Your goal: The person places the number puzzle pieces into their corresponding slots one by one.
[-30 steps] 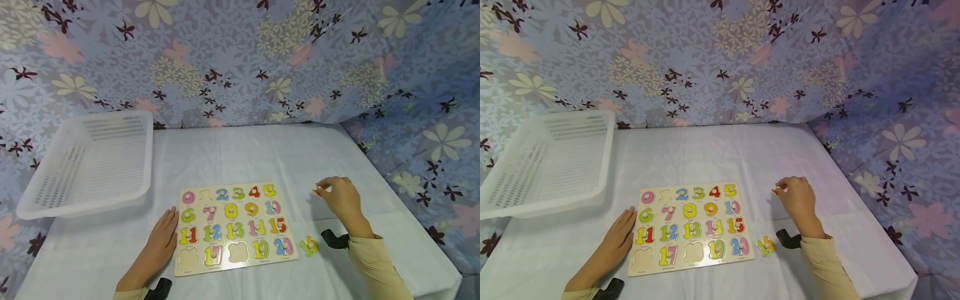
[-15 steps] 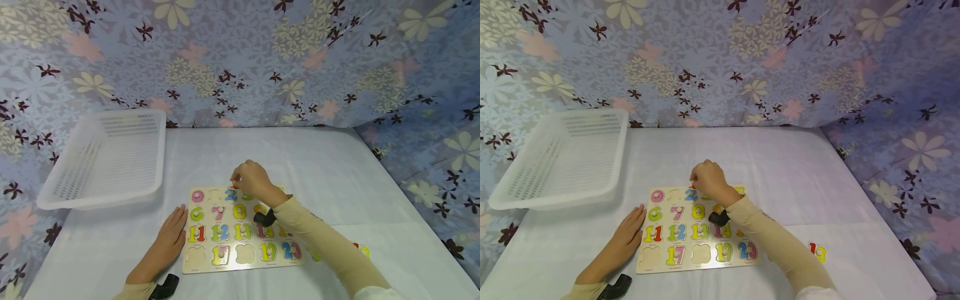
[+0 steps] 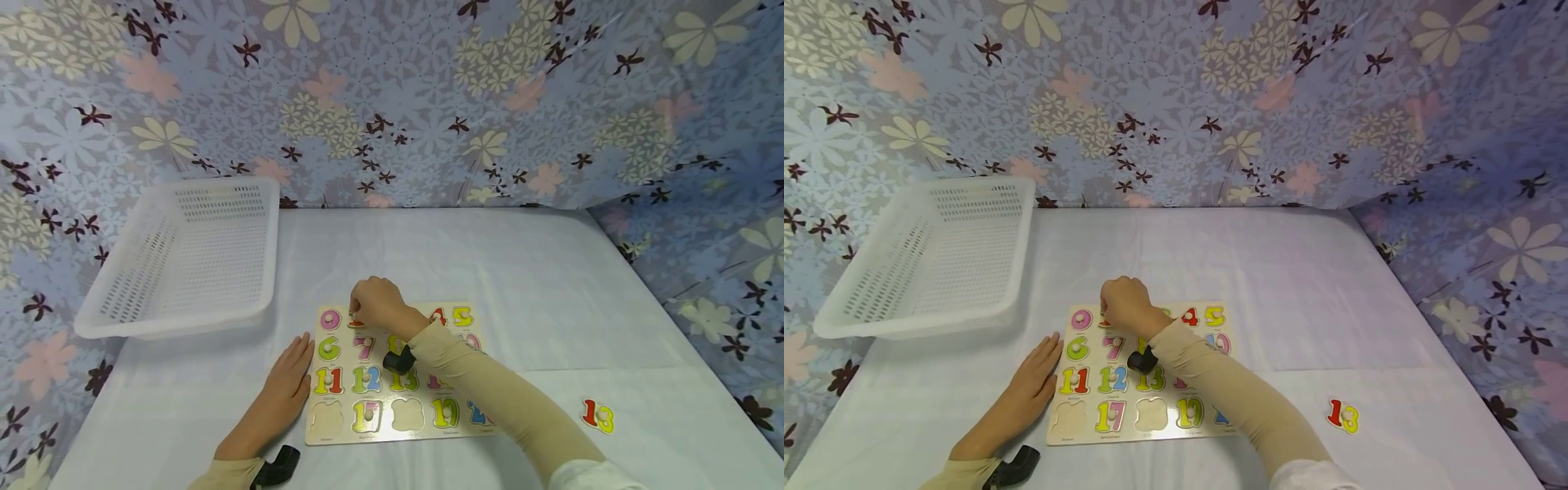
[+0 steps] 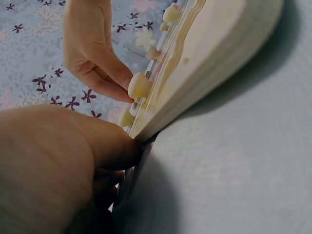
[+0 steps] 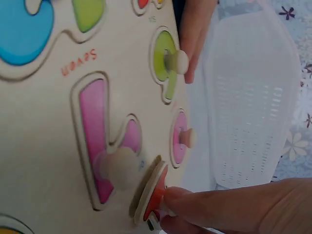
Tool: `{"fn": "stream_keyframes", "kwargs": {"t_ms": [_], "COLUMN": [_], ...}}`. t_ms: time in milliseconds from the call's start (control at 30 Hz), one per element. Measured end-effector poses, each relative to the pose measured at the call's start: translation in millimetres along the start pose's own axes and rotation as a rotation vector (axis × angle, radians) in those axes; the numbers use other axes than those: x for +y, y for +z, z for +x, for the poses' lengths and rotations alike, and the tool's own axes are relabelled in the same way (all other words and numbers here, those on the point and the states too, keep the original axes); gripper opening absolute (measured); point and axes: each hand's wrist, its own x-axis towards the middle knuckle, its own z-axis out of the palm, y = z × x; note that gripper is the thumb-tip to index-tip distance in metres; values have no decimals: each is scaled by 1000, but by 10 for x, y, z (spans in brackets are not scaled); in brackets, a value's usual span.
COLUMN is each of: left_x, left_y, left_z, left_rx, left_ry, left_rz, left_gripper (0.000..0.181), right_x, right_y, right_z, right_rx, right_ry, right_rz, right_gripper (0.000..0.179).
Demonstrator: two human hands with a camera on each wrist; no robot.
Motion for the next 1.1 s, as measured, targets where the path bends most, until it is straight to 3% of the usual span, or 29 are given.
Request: {"fn": "stream_keyframes", "kwargs": {"t_ms": [767,900,1100], "left_x": [18,18,18], "left_y": [26,26,-2], "left_z": [44,29,-6], "left_rx": [-13,-12,-8], "left_ry": [22,20,10], "left_rz": [9,10,23], "left_gripper": [53,54,54], "right_x": [-18,51,287], "right_y": [-39,-137,-313], "right_z": [-90,-241,-711], "right_rx": [-6,48,184], "right_ry": [17,18,41], "right_rz": [-88,-76,-50], "right_gripper": [7,17,24]}}
